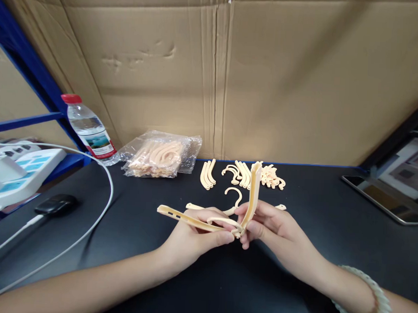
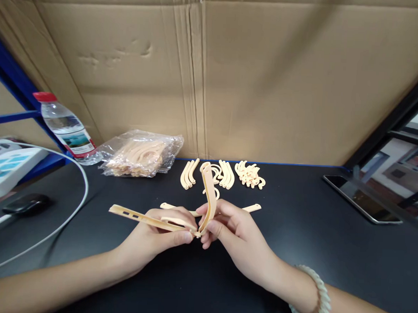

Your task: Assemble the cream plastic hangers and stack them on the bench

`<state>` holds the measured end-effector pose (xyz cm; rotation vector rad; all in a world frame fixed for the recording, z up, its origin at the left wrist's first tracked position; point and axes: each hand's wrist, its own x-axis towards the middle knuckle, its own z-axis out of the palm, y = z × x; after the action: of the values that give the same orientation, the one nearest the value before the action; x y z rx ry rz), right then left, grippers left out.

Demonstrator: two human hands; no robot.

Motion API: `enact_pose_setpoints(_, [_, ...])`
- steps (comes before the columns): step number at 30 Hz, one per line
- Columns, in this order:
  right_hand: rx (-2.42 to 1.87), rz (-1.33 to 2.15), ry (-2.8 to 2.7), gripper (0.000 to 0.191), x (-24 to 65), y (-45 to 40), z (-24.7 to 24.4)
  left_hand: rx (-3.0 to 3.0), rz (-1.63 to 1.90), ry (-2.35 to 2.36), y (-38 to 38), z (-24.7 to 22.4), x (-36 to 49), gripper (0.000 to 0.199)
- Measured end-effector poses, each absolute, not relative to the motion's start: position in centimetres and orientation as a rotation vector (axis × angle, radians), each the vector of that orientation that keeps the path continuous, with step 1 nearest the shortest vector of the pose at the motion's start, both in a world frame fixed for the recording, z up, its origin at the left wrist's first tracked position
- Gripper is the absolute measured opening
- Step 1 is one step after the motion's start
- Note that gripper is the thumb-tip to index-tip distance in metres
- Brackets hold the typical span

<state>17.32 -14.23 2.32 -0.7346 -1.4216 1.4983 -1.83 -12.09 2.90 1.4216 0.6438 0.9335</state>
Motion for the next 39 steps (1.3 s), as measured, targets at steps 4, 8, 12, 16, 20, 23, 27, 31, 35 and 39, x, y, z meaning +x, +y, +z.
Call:
enact_pose_setpoints(4, [-0.749, 1.483, -1.430, 0.011, 17.3, -14.4, 2.5, 1.441, 0.928, 0.585, -11.9, 2.8, -1.9, 0.020])
enact_pose_setpoints(8, [-0.761, 1.482, -1.424, 0.011, 17.3, -14.3, 2.6, 1.459, 0.930, 0.582, -11.9, 2.7, -2.0, 0.019])
enact_pose_setpoints(12, [-0.769, 1.490, -1.436, 0.012, 17.2, -14.4, 2.7, 1.444, 0.908, 0.555, -12.0, 2.6, -2.1, 0.018])
enact_pose_setpoints(16, [-0.770, 1.417, -1.467, 0.009, 17.0, -14.6, 2.9, 1.425, 0.897, 0.616, -12.0, 2.3, -2.1, 0.011])
enact_pose_setpoints(20, [-0.820, 1.350, -1.473, 0.007, 16.9, -14.7, 2.9, 1.408, 0.903, 0.677, -12.1, 2.3, -2.0, 0.006])
enact_pose_setpoints(23, [-0.859, 1.311, -1.464, 0.008, 16.7, -14.7, 2.6, 1.350, 0.905, 0.727, -12.4, 2.4, -1.8, 0.003])
enact_pose_setpoints(27, [-0.904, 1.249, -1.428, 0.011, 16.4, -14.9, 1.9, 1.231, 0.952, 0.798, -12.9, 1.9, -1.6, 0.005])
enact_pose_setpoints(31, [-0.922, 1.264, -1.378, 0.016, 16.1, -14.8, 1.4, 1.188, 0.962, 0.818, -13.0, 1.3, -1.5, 0.010])
enact_pose_setpoints(35, [-0.931, 1.286, -1.369, 0.018, 16.1, -14.6, 1.4, 1.136, 0.953, 0.793, -13.1, 1.2, -1.5, 0.012])
enact_pose_setpoints(39, [-0.918, 1.317, -1.374, 0.025, 16.1, -14.5, 1.4, 1.106, 0.937, 0.788, -13.1, 1.2, -1.5, 0.014])
